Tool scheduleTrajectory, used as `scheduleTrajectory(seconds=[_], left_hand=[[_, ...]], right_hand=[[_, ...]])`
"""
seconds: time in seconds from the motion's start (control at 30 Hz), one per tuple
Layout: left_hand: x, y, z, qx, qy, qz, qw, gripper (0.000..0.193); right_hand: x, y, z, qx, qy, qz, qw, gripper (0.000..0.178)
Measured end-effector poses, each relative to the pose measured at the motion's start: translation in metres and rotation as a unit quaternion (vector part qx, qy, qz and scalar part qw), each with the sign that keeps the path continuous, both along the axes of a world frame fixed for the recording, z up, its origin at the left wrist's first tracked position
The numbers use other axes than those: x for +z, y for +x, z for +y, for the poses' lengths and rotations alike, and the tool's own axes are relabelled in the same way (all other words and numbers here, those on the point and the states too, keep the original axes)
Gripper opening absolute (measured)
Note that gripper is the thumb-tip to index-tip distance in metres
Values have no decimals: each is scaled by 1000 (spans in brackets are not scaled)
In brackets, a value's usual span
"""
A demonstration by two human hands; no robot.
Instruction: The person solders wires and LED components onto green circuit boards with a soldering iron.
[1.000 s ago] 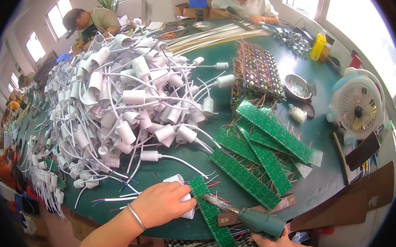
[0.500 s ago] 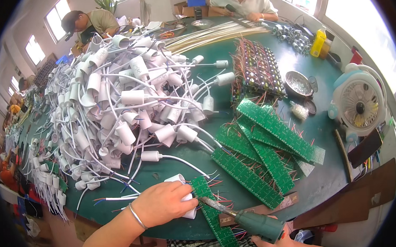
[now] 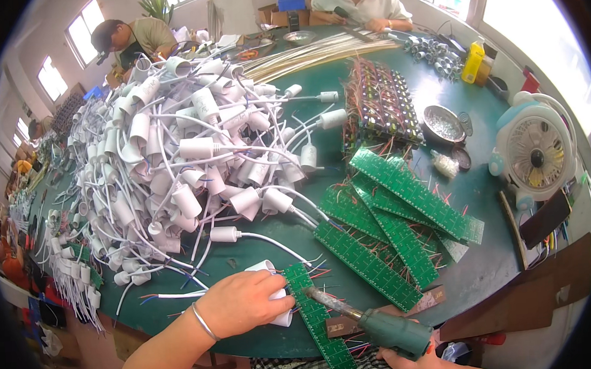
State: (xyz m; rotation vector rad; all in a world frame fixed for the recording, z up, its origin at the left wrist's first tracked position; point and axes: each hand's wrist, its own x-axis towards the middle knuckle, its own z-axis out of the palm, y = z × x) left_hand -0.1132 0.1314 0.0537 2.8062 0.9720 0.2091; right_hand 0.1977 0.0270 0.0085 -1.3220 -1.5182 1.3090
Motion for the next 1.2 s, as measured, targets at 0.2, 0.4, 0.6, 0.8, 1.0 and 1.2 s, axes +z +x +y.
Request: scheduleTrajectory(seconds=[0.2,0.4,0.6,0.8,1.0,1.2], left_hand=[[-2,0,-1,6,-2,-11,1000,14],[-1,1,0,2,1,-14,1000,14],[-1,-1,1,1,2,-16,1000,15],[-1,0,1,2,-6,-13,1000,16],[-1,-1,1,0,-7,-14,1000,16],[0,-1,1,0,-8,-8,1000,15]], right_hand=[[19,-8,9,19,-55,27,998,43],[19,-9,10,24,-31,11,999,47],[23,-11,10,14,-50,14,999,49],[18,-10,9,7,-50,20,998,47],[12,-8,7,-5,8,35,999,42],[-6,0,-5,-37,37,-18,998,36]])
